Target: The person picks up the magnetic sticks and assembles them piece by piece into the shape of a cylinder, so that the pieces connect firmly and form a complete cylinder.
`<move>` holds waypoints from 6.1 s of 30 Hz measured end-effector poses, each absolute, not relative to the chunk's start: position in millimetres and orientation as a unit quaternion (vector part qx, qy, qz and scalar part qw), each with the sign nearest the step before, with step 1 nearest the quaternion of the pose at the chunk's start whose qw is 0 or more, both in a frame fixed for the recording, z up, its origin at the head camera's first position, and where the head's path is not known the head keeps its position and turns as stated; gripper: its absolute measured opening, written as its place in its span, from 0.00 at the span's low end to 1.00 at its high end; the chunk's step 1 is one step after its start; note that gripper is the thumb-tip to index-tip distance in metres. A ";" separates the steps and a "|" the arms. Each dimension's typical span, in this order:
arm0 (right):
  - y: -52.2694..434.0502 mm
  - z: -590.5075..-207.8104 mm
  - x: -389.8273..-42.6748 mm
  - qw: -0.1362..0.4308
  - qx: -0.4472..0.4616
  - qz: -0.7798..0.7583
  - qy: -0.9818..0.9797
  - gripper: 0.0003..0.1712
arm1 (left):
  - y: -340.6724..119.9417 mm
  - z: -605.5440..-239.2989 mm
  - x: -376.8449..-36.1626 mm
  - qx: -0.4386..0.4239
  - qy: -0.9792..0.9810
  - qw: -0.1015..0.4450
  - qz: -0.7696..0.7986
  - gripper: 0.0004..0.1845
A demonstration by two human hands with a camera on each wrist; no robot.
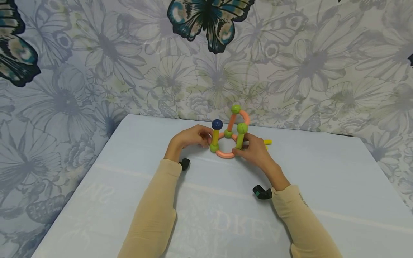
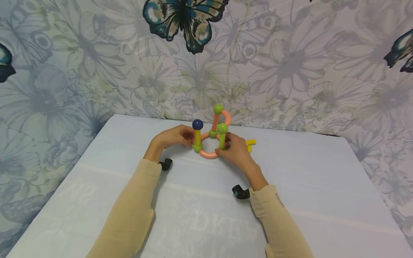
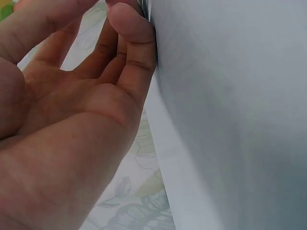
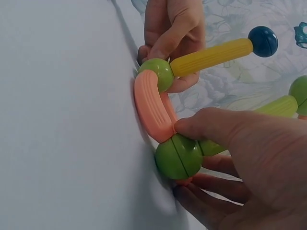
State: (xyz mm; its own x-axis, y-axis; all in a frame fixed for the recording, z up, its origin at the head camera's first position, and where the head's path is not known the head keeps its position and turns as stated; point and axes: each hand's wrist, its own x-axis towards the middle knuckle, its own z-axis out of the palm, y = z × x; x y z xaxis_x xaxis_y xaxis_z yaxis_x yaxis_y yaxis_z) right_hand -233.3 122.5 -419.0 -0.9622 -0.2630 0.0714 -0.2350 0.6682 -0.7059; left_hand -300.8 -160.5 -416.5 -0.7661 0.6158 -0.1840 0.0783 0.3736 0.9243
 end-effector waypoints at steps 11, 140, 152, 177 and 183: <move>123.4 -424.8 -235.1 0.014 -0.175 -0.403 0.898 0.24 | -153.6 -417.3 -299.7 0.188 0.814 0.145 0.530 0.10; 197.1 -367.5 -238.0 0.130 -0.039 -0.489 0.862 0.32 | -130.3 -424.7 -299.0 0.344 0.789 0.212 0.463 0.32; 182.7 -351.4 -230.6 0.191 -0.082 -0.598 0.774 0.28 | -128.3 -421.0 -297.1 0.340 0.775 0.223 0.483 0.31; 140.7 -360.6 -225.2 0.174 -0.054 -0.722 0.667 0.26 | -126.5 -423.4 -298.5 0.333 0.779 0.214 0.486 0.32; 155.2 -354.8 -228.5 0.191 -0.073 -0.678 0.706 0.34 | -125.8 -421.1 -297.9 0.328 0.780 0.215 0.487 0.32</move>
